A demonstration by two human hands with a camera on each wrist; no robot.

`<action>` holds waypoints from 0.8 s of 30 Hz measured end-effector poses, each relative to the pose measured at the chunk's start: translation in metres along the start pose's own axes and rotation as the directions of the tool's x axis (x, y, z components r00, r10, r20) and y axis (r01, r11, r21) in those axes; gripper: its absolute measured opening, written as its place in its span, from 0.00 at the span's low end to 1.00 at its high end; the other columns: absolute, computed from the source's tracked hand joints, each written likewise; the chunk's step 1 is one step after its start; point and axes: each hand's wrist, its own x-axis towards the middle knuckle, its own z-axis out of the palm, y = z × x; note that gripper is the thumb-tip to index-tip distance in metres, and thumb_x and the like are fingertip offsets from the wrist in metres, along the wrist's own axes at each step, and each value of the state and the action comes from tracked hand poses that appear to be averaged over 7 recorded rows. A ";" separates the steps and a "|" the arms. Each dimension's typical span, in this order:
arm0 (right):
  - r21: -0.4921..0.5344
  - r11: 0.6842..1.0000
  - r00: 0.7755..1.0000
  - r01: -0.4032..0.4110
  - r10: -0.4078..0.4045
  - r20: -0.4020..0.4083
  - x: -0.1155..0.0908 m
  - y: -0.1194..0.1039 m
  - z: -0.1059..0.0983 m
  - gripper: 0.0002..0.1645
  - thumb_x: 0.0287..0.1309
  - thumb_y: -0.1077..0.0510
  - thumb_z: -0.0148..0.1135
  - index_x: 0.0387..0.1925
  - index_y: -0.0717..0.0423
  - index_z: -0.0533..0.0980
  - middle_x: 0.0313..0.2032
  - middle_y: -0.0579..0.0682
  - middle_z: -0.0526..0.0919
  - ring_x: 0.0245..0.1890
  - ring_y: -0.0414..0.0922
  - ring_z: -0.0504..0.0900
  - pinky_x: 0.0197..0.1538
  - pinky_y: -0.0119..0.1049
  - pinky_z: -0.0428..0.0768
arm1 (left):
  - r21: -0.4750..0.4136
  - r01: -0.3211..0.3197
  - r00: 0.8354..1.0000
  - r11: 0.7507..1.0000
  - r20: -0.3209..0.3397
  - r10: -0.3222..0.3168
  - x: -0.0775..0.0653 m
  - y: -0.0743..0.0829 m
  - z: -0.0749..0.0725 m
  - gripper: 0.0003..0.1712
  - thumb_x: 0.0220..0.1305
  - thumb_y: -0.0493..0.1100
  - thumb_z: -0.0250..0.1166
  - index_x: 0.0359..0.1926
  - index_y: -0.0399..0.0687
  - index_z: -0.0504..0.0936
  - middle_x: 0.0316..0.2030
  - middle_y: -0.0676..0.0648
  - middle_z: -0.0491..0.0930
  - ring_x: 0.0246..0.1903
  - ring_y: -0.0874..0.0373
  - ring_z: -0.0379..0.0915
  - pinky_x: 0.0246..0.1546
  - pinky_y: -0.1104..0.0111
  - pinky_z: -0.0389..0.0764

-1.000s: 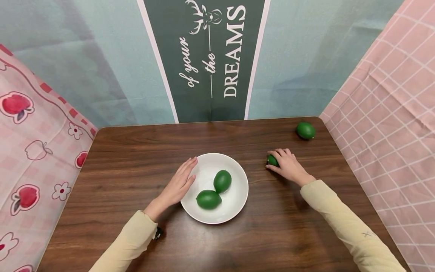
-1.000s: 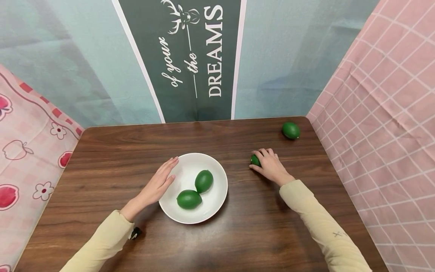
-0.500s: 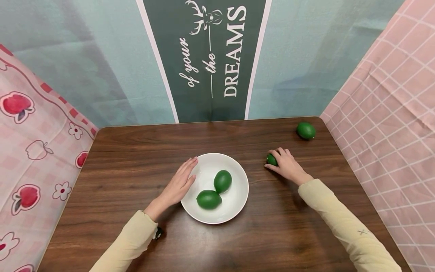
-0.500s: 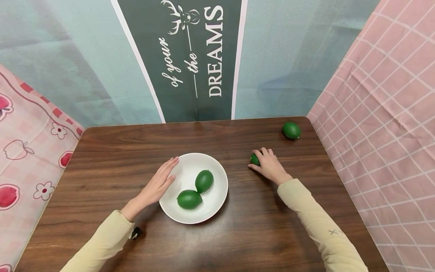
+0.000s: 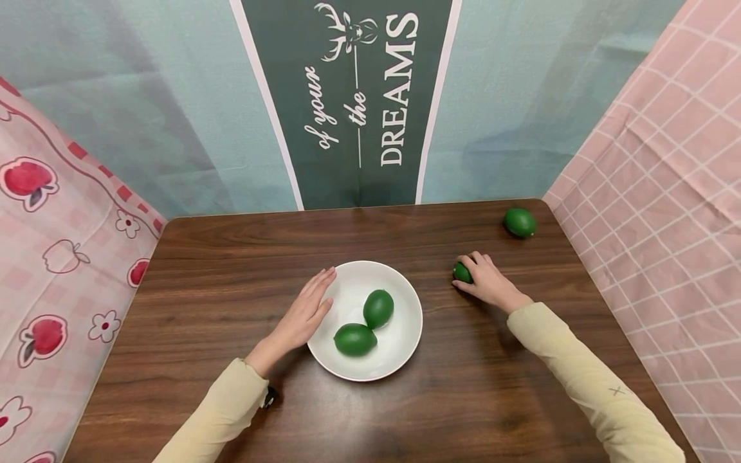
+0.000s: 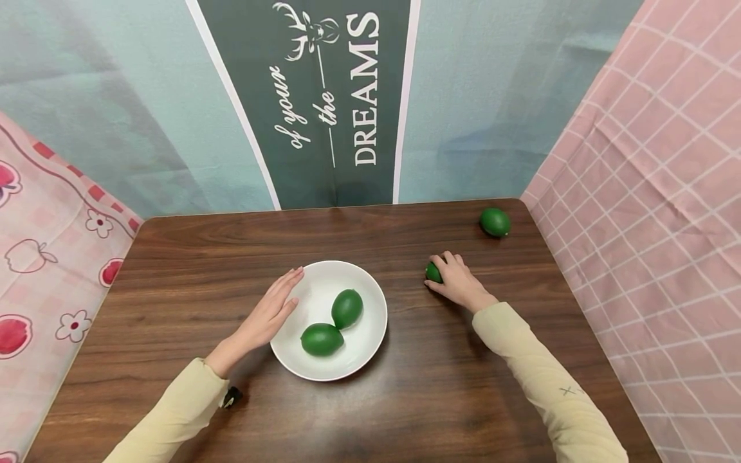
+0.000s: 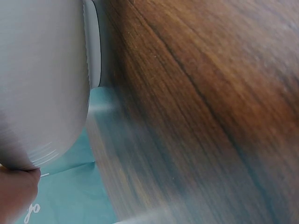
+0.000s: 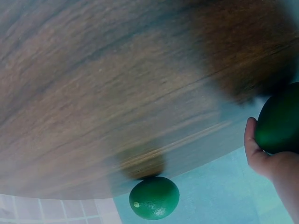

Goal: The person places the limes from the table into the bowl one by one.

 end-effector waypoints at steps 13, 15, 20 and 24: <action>0.006 1.000 1.000 0.004 -0.004 0.017 -0.002 -0.002 -0.003 0.31 0.55 0.49 0.61 0.55 0.63 0.67 0.44 0.61 0.68 0.43 0.57 0.66 0.43 0.52 0.73 | 0.008 0.002 1.000 1.000 0.000 -0.002 -0.003 -0.003 0.004 0.26 0.66 0.36 0.48 0.64 0.33 0.60 0.65 0.40 0.57 0.66 0.45 0.48 0.65 0.56 0.52; 0.005 1.000 1.000 0.007 -0.007 0.019 -0.002 -0.002 -0.004 0.31 0.55 0.49 0.61 0.55 0.63 0.67 0.44 0.61 0.68 0.43 0.57 0.66 0.43 0.52 0.73 | 0.007 0.003 1.000 1.000 0.001 -0.003 -0.003 -0.003 0.004 0.26 0.66 0.36 0.48 0.64 0.33 0.60 0.66 0.40 0.57 0.66 0.45 0.48 0.65 0.56 0.52; 0.002 1.000 1.000 0.026 -0.026 0.017 -0.002 -0.002 -0.006 0.31 0.54 0.49 0.62 0.55 0.63 0.67 0.45 0.61 0.69 0.44 0.57 0.67 0.43 0.52 0.73 | 0.007 0.001 1.000 1.000 0.000 -0.001 -0.003 -0.003 0.004 0.26 0.66 0.36 0.48 0.64 0.33 0.60 0.66 0.40 0.57 0.66 0.45 0.49 0.65 0.55 0.52; -0.004 0.999 0.999 0.043 -0.043 0.007 -0.002 -0.002 -0.006 0.31 0.54 0.49 0.62 0.54 0.63 0.68 0.45 0.61 0.69 0.44 0.57 0.67 0.43 0.52 0.73 | 0.001 -0.001 1.000 1.000 -0.005 0.001 -0.002 -0.003 0.004 0.26 0.66 0.35 0.47 0.64 0.33 0.60 0.65 0.40 0.58 0.65 0.44 0.49 0.65 0.55 0.52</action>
